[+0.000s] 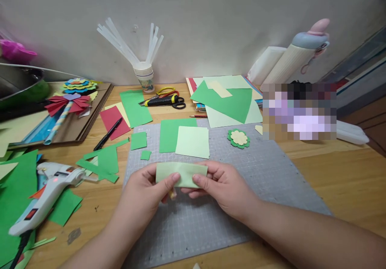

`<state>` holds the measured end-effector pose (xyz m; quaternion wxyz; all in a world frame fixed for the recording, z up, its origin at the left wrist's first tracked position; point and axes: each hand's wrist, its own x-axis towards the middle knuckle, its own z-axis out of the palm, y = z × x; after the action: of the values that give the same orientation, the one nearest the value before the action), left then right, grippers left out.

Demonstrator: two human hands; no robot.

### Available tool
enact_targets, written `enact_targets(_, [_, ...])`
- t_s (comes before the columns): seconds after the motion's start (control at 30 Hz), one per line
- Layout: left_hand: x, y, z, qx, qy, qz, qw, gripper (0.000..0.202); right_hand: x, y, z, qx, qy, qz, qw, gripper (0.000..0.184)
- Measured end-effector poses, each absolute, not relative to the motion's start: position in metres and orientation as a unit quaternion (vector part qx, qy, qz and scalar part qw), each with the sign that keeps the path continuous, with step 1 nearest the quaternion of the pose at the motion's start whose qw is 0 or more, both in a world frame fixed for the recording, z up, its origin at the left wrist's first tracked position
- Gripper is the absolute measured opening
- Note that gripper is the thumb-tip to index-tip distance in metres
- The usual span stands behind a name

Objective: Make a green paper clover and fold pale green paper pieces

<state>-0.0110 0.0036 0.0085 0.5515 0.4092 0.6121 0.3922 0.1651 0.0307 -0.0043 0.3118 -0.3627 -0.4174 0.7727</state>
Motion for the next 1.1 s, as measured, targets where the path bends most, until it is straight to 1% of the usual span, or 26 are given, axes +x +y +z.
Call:
enact_targets(0.13, [-0.0105,0.0025,0.0091,0.421,0.639,0.404,0.501,0.025,0.1654,0.0316,-0.0031,-0.367,-0.422,0.770,0.307,0.030])
enact_targets(0.27, [-0.0094,0.0021,0.0098,0.419,0.639,0.407,0.500,0.023,0.1643,0.0316,-0.0044,-0.368,-0.416,0.774,0.304,0.035])
enact_targets(0.37, [-0.0094,0.0018,0.0088,0.426,0.628,0.403,0.511,0.022,0.1631,0.0300,-0.0055,-0.378,-0.411,0.773,0.302,0.041])
enact_targets(0.53, [-0.0090,0.0013,0.0072,0.417,0.616,0.408,0.529,0.020,0.1638,0.0301,-0.0060,-0.388,-0.415,0.775,0.277,0.031])
enact_targets(0.77, [-0.0078,0.0043,0.0068,0.362,0.594,0.421,0.582,0.021,0.1635,0.0332,-0.0052,-0.393,-0.402,0.780,0.275,0.033])
enact_targets(1.1, [-0.0094,0.0038,0.0018,0.350,0.572,0.420,0.611,0.022,0.1635,0.0319,-0.0041,-0.400,-0.405,0.776,0.271,0.037])
